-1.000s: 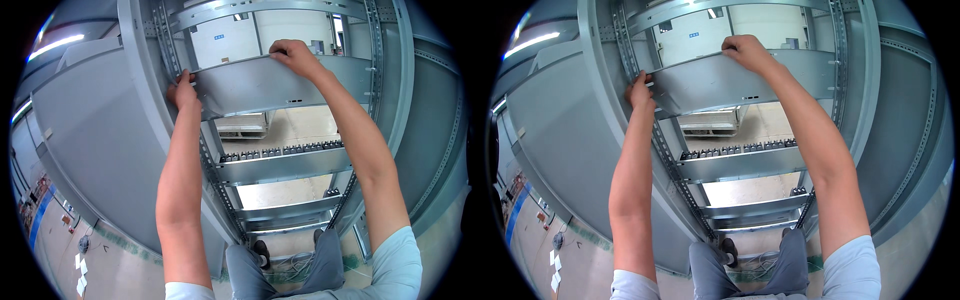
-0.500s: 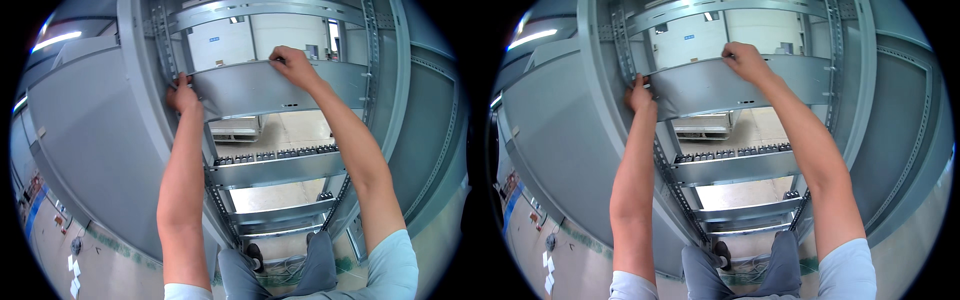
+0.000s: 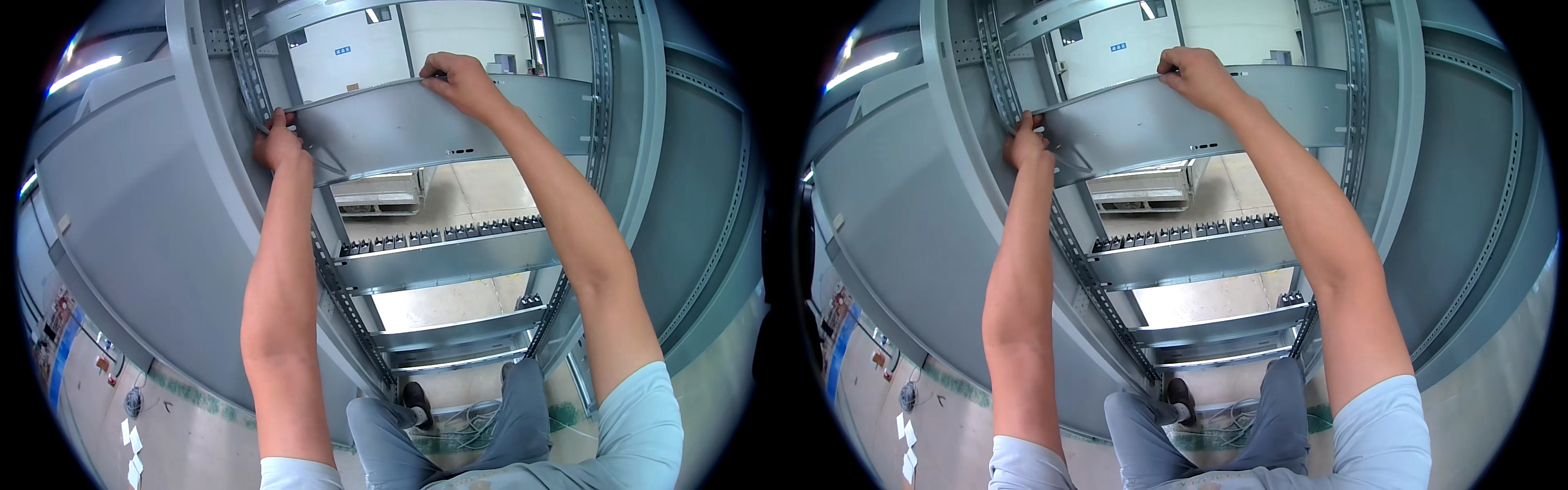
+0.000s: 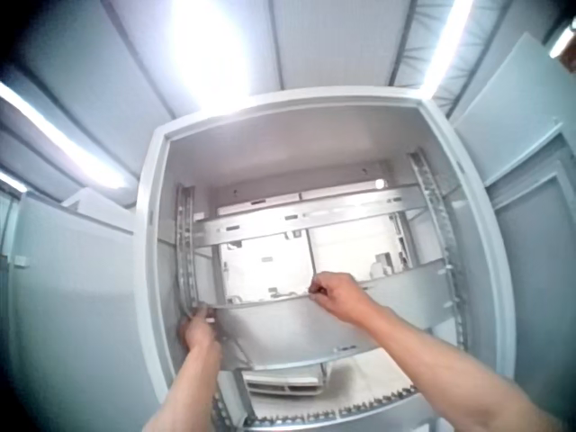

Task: The person sits on a small stool and gathers a bundle of gray cables from the floor. They then route the cables through a metal rack, securing them with zip ties to the rack's interior structure.

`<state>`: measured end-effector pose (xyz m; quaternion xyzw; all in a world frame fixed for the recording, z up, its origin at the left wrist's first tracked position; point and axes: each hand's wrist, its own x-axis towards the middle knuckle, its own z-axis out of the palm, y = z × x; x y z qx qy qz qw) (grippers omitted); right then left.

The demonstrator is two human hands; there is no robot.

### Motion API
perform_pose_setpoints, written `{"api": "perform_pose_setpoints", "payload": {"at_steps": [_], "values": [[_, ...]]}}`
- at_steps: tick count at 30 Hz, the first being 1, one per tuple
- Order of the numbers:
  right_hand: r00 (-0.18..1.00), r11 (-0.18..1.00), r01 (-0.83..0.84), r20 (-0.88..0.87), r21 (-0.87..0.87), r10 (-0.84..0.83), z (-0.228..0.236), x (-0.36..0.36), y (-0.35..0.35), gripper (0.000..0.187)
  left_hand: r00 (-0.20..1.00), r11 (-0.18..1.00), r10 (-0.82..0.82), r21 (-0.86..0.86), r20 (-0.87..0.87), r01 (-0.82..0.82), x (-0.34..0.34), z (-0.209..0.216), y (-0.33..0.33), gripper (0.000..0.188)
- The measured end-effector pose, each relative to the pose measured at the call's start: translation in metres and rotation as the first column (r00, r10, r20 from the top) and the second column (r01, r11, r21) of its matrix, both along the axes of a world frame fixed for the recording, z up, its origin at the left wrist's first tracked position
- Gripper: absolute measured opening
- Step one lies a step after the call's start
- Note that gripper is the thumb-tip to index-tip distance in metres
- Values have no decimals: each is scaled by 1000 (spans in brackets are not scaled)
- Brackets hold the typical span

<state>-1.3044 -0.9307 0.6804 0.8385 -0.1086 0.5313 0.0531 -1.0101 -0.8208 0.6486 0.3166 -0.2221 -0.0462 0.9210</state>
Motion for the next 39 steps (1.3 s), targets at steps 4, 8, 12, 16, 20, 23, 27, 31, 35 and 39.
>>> {"api": "perform_pose_setpoints", "payload": {"at_steps": [4,8,12,16,20,23,27,31,35,39], "values": [[1000,1000,-8,15,21,7,1,0,1,14,994,994,-105,-16,-23,105,0,0,1,17],[999,1000,-27,28,15,27,0,0,0,14,978,978,-207,-6,5,207,0,-4,1,21],[1000,1000,-23,16,1,23,-1,1,-2,15,982,978,-185,108,35,180,8,1,4,22],[1000,999,-4,6,54,3,-1,-1,-2,16,972,959,-221,203,84,200,4,3,13,21],[1000,997,-22,3,76,21,-1,-1,-3,16,956,936,-281,247,88,252,5,4,14,23],[1000,998,-24,3,59,24,1,0,-3,15,947,933,-311,218,78,288,11,5,9,23],[1000,998,-20,3,63,20,1,1,-2,15,871,877,-480,103,109,470,27,-5,9,24],[1000,997,-10,12,73,9,-1,0,-2,16,810,811,-583,0,60,584,18,-8,10,21],[1000,998,-23,18,62,22,0,0,-3,17,796,801,-597,19,103,598,18,-13,10,18],[999,998,-32,33,55,30,0,1,-5,17,803,813,-580,32,135,582,21,-17,8,19]]}}
